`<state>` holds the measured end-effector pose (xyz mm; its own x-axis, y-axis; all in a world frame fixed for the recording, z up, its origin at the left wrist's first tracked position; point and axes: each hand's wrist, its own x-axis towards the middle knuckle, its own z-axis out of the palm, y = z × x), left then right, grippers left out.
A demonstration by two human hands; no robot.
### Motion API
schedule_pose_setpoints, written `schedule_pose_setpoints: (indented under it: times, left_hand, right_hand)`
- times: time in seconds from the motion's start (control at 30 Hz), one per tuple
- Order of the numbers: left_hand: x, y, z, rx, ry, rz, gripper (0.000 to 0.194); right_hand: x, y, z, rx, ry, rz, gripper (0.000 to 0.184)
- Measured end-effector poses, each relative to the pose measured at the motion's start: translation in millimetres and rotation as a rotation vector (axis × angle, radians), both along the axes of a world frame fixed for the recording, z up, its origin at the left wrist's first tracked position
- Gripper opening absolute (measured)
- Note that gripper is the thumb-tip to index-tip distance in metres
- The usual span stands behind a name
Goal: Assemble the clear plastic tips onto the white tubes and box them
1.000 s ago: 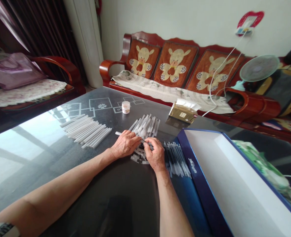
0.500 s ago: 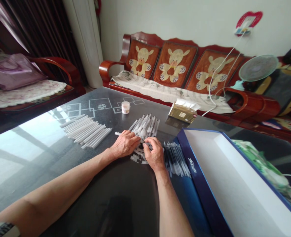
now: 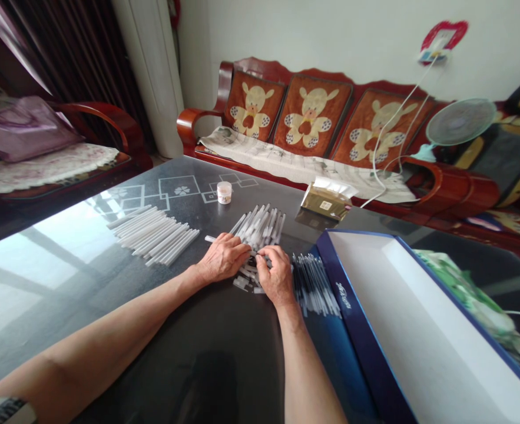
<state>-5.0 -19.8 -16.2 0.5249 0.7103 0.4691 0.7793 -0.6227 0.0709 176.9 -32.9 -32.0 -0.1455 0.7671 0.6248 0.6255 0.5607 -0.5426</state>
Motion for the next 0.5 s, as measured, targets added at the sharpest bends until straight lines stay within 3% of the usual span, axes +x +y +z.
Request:
schedule_pose_setpoints:
  times: [0.3,0.5]
  left_hand:
    - [0.0,-0.3,0.1,0.002,-0.003,-0.008,0.034]
    - [0.0,-0.7,1.8,-0.001,0.003,-0.005,0.034]
  right_hand:
    - [-0.6,-0.1,0.7,-0.013,-0.011,-0.051,0.016]
    - [-0.2,-0.1,0.8,-0.003,0.002,0.004,0.012]
